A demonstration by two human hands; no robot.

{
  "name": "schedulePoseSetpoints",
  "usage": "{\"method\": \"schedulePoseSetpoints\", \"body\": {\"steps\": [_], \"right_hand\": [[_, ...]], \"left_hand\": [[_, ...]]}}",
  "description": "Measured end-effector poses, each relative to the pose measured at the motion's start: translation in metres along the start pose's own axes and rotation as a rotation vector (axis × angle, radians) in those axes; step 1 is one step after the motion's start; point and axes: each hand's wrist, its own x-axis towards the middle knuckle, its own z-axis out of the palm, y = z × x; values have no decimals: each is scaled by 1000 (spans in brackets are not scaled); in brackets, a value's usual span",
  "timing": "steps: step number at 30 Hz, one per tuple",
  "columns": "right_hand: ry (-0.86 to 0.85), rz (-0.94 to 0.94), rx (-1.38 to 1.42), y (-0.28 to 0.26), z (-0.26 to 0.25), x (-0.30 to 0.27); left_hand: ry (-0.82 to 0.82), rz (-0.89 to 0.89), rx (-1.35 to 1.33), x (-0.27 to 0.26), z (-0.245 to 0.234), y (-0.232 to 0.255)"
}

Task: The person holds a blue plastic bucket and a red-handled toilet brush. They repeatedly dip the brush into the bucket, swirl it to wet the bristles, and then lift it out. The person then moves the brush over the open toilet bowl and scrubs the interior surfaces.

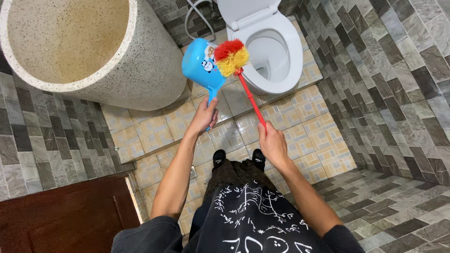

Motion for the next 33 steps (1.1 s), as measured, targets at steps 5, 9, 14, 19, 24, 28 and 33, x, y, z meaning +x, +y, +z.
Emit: {"method": "schedulePoseSetpoints", "body": {"steps": [5, 9, 14, 19, 24, 28, 33], "right_hand": [[48, 3, 24, -3, 9, 16], [76, -53, -21, -3, 15, 24], [36, -81, 64, -15, 16, 15], [89, -70, 42, -8, 13, 35], [97, -142, 251, 11, 14, 35], [92, -143, 262, 25, 15, 28], [51, -105, 233, 29, 11, 22]], "left_hand": [[141, 87, 203, -3, 12, 8], [303, 182, 259, -3, 21, 23], [374, 185, 310, -3, 20, 38], [341, 190, 376, -12, 33, 33], [68, 136, 23, 1, 8, 39], [-48, 117, -130, 0, -1, 42], [-110, 71, -67, -12, 1, 52]]}}
